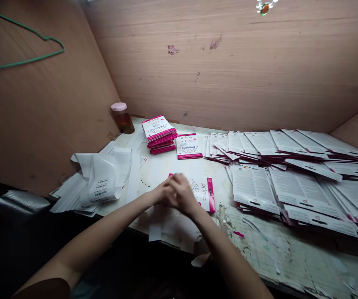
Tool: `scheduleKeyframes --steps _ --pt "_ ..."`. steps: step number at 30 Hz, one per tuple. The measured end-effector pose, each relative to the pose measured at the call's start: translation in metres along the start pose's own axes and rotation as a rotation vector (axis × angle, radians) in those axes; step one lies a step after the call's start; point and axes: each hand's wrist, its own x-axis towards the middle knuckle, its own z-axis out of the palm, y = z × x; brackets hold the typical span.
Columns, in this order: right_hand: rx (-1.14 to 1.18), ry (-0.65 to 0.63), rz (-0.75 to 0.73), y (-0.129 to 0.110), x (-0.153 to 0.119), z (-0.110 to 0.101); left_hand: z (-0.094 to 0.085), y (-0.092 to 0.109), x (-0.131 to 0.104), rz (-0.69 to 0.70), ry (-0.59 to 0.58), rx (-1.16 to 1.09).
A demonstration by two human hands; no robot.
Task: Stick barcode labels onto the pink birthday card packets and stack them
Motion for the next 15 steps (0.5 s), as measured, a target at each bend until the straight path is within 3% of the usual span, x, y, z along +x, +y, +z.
scheduleKeyframes --steps 2,4,9,11,15 --pt "0.0 -0.071 -0.232 -0.028 -0.005 0.01 0.003 -0.005 0.001 -0.01 -0.046 0.009" --pt "-0.102 -0.036 -0.323 -0.044 -0.014 0.02 0.002 -0.008 0.001 -0.011 -0.098 0.02" --pt "-0.204 0.118 -0.467 -0.044 -0.035 0.035 -0.005 -0.005 0.002 -0.024 -0.119 0.03" --pt "-0.156 0.125 -0.482 -0.043 -0.042 0.037 -0.007 -0.002 0.001 -0.028 -0.104 0.024" --pt "-0.029 0.098 -0.372 -0.044 -0.048 0.037 -0.011 0.004 -0.002 -0.046 -0.094 -0.006"
